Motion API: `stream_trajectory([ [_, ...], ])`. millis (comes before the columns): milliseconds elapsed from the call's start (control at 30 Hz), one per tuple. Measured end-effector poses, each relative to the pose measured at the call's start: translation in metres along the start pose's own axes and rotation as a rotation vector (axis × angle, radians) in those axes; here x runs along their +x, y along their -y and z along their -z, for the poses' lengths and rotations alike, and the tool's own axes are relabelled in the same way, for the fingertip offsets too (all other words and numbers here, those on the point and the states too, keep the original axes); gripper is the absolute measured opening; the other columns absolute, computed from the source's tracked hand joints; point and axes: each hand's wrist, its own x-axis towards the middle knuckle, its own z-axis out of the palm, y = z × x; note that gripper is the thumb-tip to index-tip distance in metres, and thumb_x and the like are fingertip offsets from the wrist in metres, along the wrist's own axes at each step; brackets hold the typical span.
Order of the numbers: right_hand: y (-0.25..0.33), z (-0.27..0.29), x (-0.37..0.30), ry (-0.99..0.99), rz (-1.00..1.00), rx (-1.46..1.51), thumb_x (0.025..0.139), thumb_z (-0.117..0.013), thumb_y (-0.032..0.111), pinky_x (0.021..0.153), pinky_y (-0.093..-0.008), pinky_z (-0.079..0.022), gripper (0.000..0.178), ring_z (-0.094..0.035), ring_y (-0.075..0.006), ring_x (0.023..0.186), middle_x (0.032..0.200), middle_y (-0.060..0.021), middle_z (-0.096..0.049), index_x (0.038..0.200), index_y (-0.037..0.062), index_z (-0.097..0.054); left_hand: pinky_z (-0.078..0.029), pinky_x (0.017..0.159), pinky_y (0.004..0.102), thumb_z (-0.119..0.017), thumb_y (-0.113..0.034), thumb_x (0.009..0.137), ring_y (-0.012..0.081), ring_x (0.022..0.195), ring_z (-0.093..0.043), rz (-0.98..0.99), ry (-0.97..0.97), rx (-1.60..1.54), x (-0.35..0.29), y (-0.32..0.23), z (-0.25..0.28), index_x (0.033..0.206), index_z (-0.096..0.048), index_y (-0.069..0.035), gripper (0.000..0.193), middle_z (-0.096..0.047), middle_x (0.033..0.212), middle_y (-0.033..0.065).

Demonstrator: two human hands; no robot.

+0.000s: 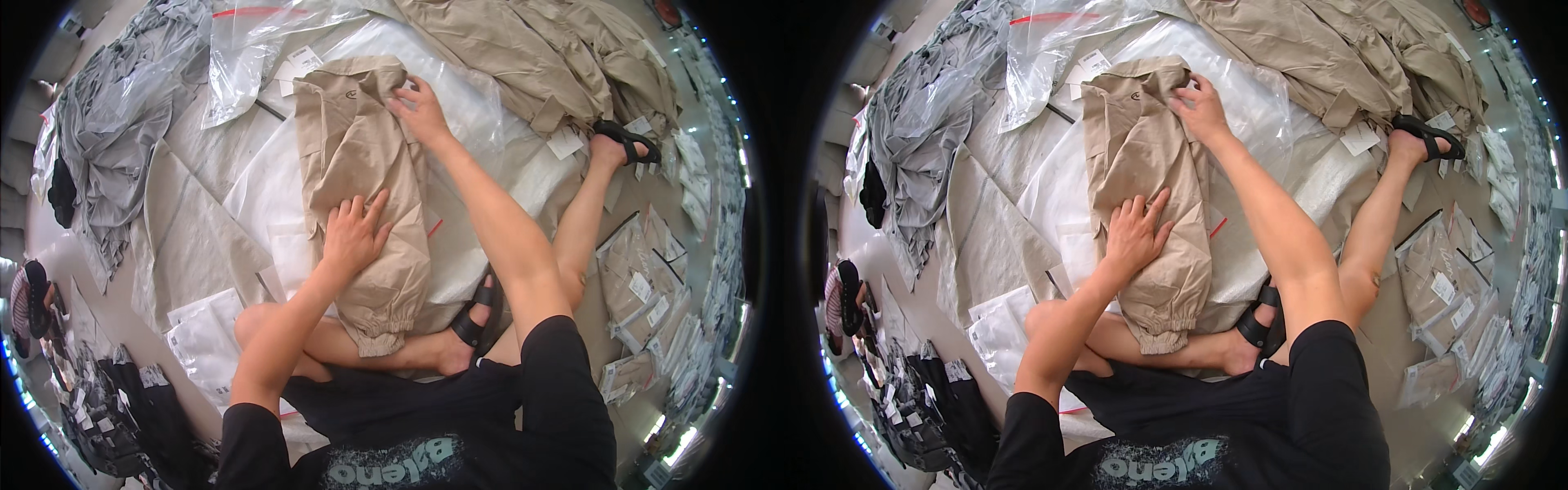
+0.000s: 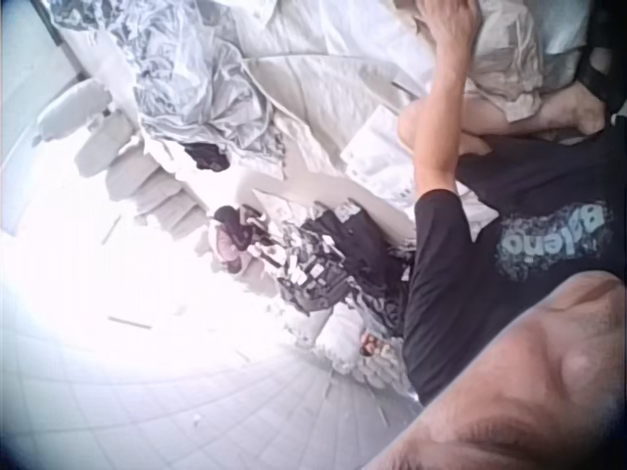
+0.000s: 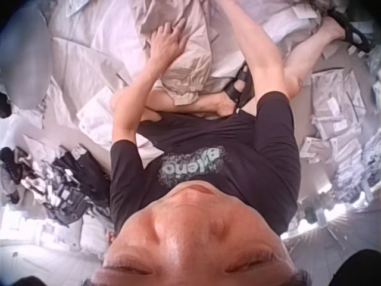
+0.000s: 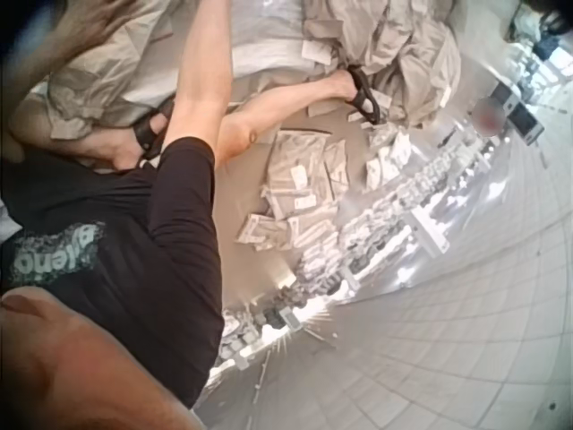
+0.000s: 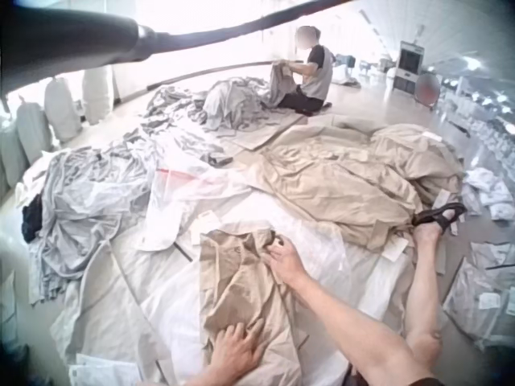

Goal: The person sits on the floor and folds beige trousers, placing them into clear plastic bags. They then secure the bags with black zip ties and set them aside.

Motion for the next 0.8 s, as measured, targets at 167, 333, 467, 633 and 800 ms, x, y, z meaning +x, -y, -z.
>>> stream_trajectory([
  [167,0.019,-0.024,0.013,-0.006,-0.316,-0.081,0.083,-0.088,0.041,0.105,-0.0420,-0.054,0.067,-0.066,-0.0363,0.126,0.136,-0.0216,-0.068,0.134,0.0038,-0.066,-0.047,0.092,0.0447,-0.064,-0.051,0.099,0.0307,0.104,-0.058,0.015,0.020,-0.016,-0.006,0.001,-0.001,0.161,-0.051,-0.025,0.068,-0.059,0.114,0.0115],
  [333,0.029,-0.011,0.045,0.292,-0.801,0.737,0.083,-0.091,0.020,0.091,-0.0362,-0.059,0.053,-0.075,-0.0246,0.103,0.111,-0.0135,-0.079,0.125,-0.0045,-0.071,-0.048,0.092,0.0448,-0.067,-0.052,0.096,0.0317,0.101,-0.061,0.038,-0.010,-0.087,0.004,0.003,0.000,0.156,-0.057,-0.025,0.067,-0.060,0.112,0.0122],
  [467,0.106,0.053,0.035,0.470,-0.482,0.780,0.089,-0.084,0.008,0.095,-0.0308,-0.056,0.035,-0.073,-0.0175,0.108,0.115,-0.0098,-0.080,0.121,-0.0044,-0.077,-0.052,0.091,0.0471,-0.071,-0.052,0.093,0.0337,0.105,-0.063,0.050,-0.073,-0.110,0.010,0.013,-0.008,0.155,-0.058,-0.025,0.068,-0.062,0.117,0.0141],
  [633,0.158,0.141,-0.066,0.589,-0.105,0.627,0.088,-0.078,-0.004,0.105,-0.0327,-0.052,0.037,-0.069,-0.0162,0.114,0.124,-0.0051,-0.076,0.125,0.0017,-0.078,-0.057,0.092,0.0508,-0.071,-0.048,0.095,0.0388,0.114,-0.068,0.113,-0.024,-0.189,0.040,0.039,-0.009,0.143,-0.068,-0.016,0.057,-0.071,0.127,0.0224],
  [800,0.148,0.164,-0.183,0.668,0.220,0.264,0.082,-0.075,-0.008,0.111,-0.0403,-0.048,0.034,-0.060,-0.0296,0.127,0.137,-0.0083,-0.067,0.110,0.0096,-0.081,-0.042,0.121,0.0400,-0.072,-0.028,0.100,0.0245,0.141,-0.056,0.217,0.237,-1.222,-0.044,0.060,0.051,0.147,-0.063,-0.005,0.053,-0.062,0.152,0.0123],
])
